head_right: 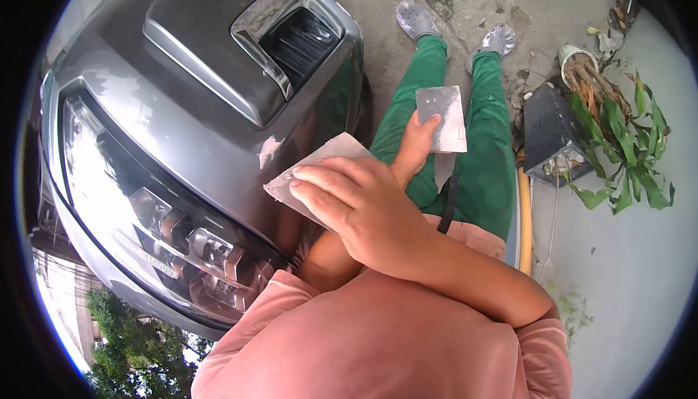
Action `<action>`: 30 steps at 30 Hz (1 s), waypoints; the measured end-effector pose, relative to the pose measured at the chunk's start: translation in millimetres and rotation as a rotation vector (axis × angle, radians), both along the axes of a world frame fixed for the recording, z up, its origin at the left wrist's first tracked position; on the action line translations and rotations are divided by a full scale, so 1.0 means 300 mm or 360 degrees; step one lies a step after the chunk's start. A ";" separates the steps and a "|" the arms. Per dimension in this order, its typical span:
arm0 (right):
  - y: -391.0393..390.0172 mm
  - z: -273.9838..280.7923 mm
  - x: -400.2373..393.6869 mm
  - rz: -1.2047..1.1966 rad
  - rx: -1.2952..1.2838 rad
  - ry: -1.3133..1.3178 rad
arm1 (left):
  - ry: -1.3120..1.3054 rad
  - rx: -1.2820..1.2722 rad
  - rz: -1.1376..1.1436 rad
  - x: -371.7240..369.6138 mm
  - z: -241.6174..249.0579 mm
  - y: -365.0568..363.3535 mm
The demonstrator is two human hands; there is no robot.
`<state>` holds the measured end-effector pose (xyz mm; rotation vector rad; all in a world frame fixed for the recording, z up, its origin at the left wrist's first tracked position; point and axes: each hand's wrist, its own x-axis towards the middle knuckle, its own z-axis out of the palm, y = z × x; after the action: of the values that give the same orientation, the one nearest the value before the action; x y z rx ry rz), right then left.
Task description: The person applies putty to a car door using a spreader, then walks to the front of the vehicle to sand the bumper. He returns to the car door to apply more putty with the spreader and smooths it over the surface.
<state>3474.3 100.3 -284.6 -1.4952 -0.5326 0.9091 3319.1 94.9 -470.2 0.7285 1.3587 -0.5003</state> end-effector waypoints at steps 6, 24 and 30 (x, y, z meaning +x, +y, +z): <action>-0.371 0.200 0.304 -0.0222 -0.0571 -0.0294 | -0.0414 -0.0063 0.0356 0.351 0.254 0.045; -0.957 0.628 0.884 -0.0262 -0.0892 -0.1510 | -0.1758 0.0674 -0.0254 1.236 1.200 -0.062; -0.752 0.760 1.193 -0.0127 -0.0731 -0.1945 | -0.1818 0.1333 -0.0654 1.533 1.322 -0.060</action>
<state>3832.3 -125.4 -56.6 -2.4132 -1.1605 -0.0799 3779.1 76.9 -73.6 1.6620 0.2605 0.2416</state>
